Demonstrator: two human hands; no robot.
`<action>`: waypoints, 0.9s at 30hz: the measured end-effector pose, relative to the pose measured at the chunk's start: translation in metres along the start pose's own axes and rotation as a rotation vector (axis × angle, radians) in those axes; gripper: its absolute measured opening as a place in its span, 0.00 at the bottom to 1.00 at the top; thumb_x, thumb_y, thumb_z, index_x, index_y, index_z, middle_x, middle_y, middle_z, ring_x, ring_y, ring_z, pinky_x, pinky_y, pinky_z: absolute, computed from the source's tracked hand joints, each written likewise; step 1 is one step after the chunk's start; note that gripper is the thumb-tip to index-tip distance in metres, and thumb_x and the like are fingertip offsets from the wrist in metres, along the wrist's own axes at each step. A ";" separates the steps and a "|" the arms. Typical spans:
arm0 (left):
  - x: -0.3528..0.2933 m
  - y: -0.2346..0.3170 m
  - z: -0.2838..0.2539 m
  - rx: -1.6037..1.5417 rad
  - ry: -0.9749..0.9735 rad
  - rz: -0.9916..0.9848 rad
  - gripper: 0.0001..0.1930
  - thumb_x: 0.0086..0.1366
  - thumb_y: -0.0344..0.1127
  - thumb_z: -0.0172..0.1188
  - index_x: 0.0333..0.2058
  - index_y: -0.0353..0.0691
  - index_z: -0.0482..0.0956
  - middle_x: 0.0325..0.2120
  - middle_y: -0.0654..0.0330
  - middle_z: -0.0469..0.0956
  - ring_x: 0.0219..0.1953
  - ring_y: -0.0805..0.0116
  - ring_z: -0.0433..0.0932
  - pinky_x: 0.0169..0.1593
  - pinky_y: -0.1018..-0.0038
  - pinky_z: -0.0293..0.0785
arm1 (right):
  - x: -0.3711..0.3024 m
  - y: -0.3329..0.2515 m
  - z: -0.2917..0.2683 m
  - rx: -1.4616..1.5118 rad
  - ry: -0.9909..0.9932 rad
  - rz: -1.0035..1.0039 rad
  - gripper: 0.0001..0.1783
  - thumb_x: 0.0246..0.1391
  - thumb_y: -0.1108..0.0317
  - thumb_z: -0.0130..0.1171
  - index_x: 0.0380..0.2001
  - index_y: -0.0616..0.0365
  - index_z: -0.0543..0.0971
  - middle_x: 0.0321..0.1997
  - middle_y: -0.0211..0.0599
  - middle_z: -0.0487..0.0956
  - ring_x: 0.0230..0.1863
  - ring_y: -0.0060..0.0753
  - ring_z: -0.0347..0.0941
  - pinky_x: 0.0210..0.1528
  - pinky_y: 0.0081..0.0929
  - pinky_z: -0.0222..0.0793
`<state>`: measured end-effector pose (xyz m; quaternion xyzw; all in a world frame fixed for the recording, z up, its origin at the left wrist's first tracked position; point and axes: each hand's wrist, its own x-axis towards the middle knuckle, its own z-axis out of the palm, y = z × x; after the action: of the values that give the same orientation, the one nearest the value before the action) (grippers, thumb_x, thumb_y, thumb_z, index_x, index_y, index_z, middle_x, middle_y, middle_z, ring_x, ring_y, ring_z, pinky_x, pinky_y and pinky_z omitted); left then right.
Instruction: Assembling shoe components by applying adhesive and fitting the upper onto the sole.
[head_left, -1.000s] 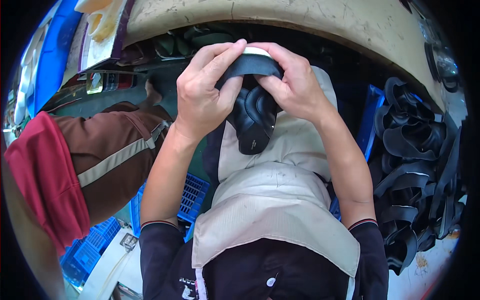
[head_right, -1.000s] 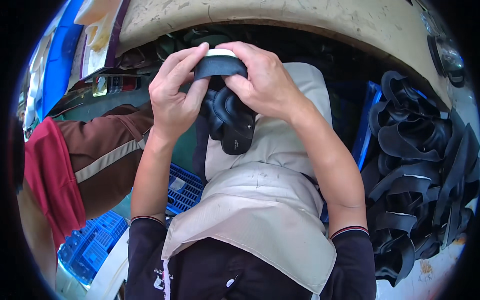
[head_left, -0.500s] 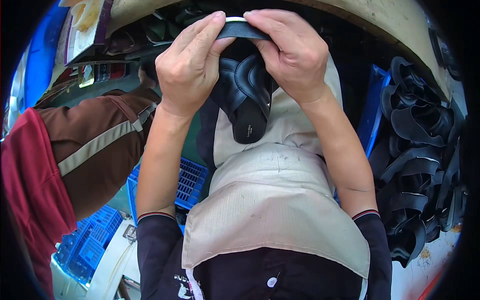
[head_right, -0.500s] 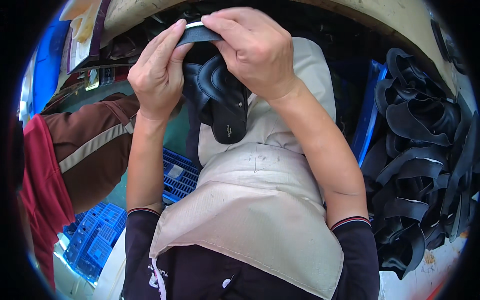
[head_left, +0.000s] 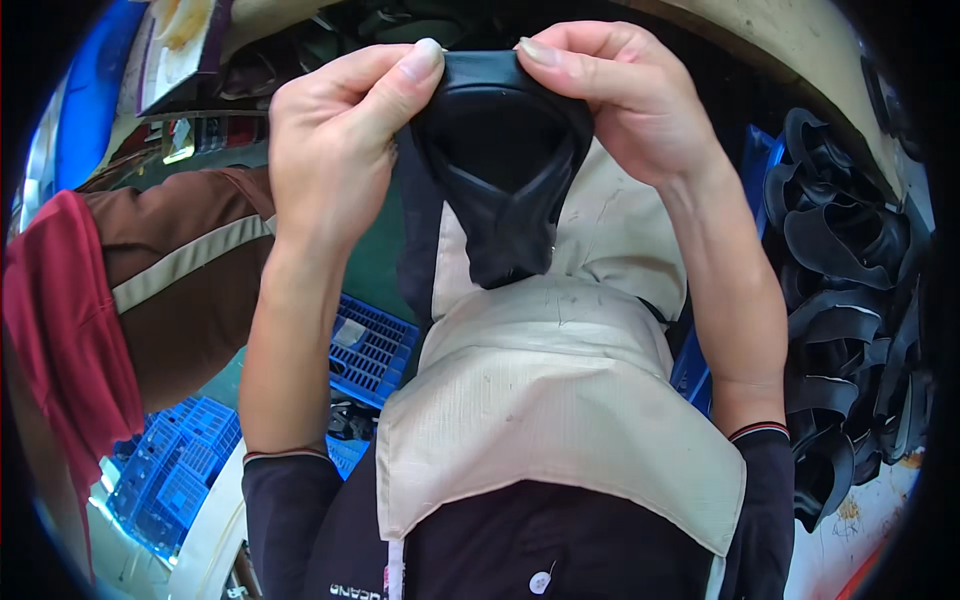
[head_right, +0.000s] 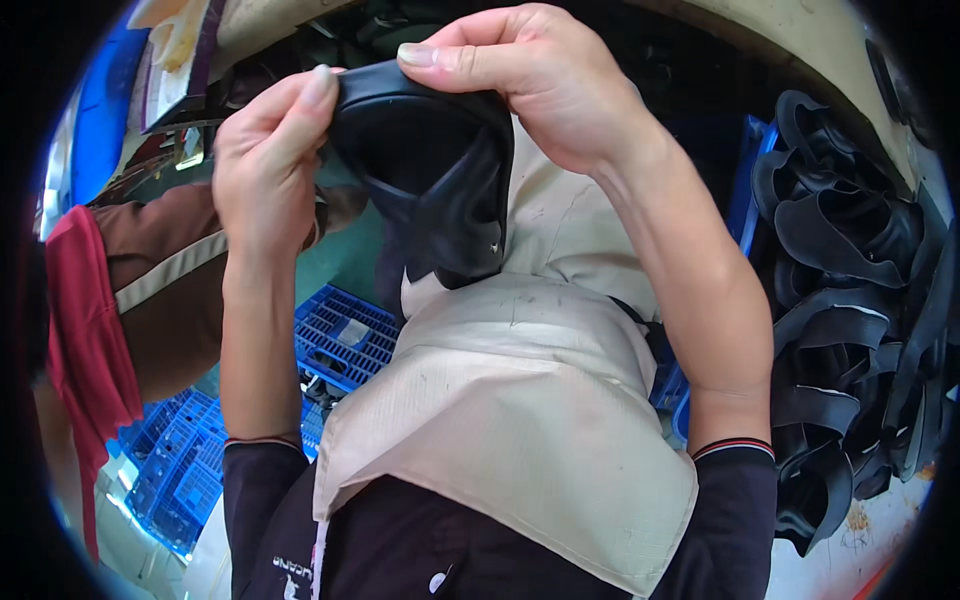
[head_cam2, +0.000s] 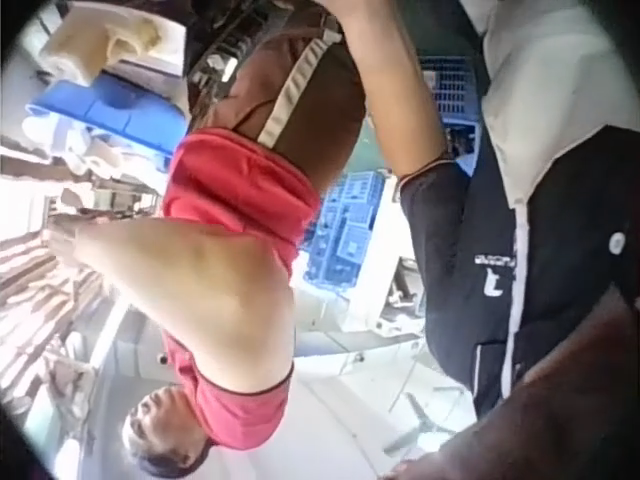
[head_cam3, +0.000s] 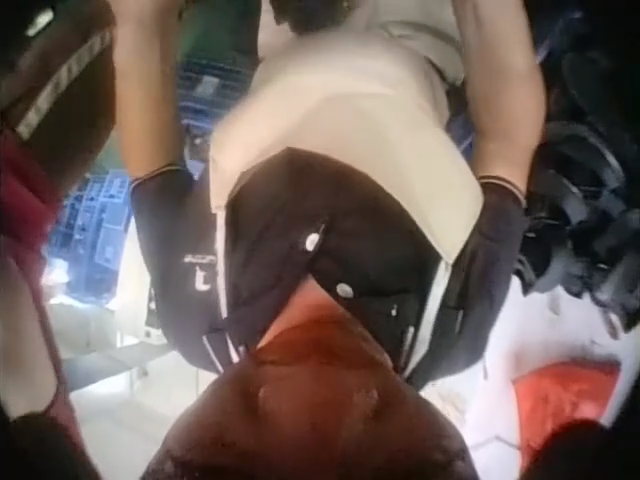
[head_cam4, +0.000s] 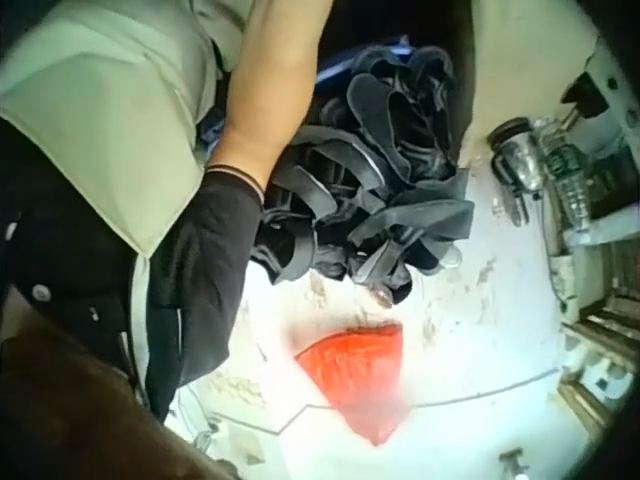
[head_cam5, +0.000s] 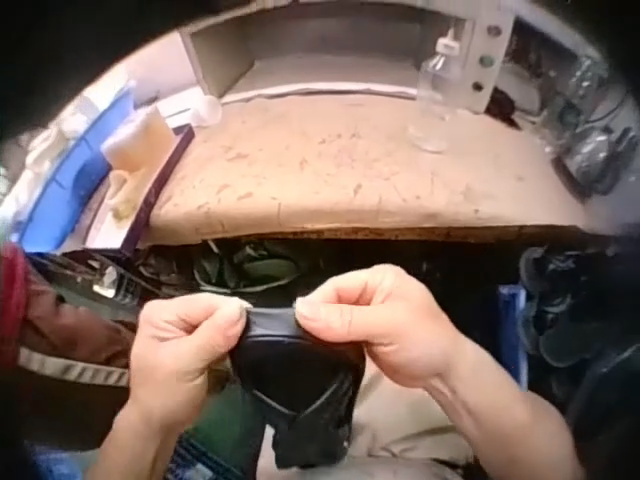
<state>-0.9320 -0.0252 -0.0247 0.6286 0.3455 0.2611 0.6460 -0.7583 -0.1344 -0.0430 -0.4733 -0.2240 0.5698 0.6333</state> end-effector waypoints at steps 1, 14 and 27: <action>0.007 0.002 -0.005 -0.045 -0.055 -0.069 0.08 0.70 0.30 0.63 0.39 0.30 0.87 0.32 0.61 0.86 0.31 0.76 0.80 0.37 0.84 0.74 | 0.002 -0.004 0.005 0.039 0.066 0.021 0.20 0.67 0.54 0.62 0.33 0.61 0.87 0.23 0.23 0.77 0.24 0.14 0.65 0.26 0.14 0.63; 0.026 -0.066 0.000 -0.418 -0.143 -0.363 0.21 0.76 0.45 0.52 0.45 0.30 0.82 0.38 0.55 0.85 0.38 0.69 0.83 0.44 0.78 0.78 | 0.038 0.020 -0.036 -0.707 0.042 -0.118 0.25 0.66 0.54 0.63 0.18 0.60 0.79 0.15 0.19 0.67 0.18 0.13 0.56 0.21 0.16 0.55; -0.005 -0.084 0.020 -0.452 -0.034 -0.453 0.33 0.77 0.62 0.43 0.52 0.34 0.80 0.46 0.54 0.85 0.44 0.63 0.85 0.49 0.70 0.80 | 0.028 0.068 -0.050 -0.690 0.119 -0.043 0.30 0.67 0.56 0.60 0.14 0.63 0.73 0.13 0.17 0.63 0.18 0.15 0.54 0.22 0.19 0.57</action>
<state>-0.9273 -0.0479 -0.1085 0.3804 0.3992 0.1702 0.8167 -0.7451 -0.1317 -0.1308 -0.6870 -0.3761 0.4183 0.4599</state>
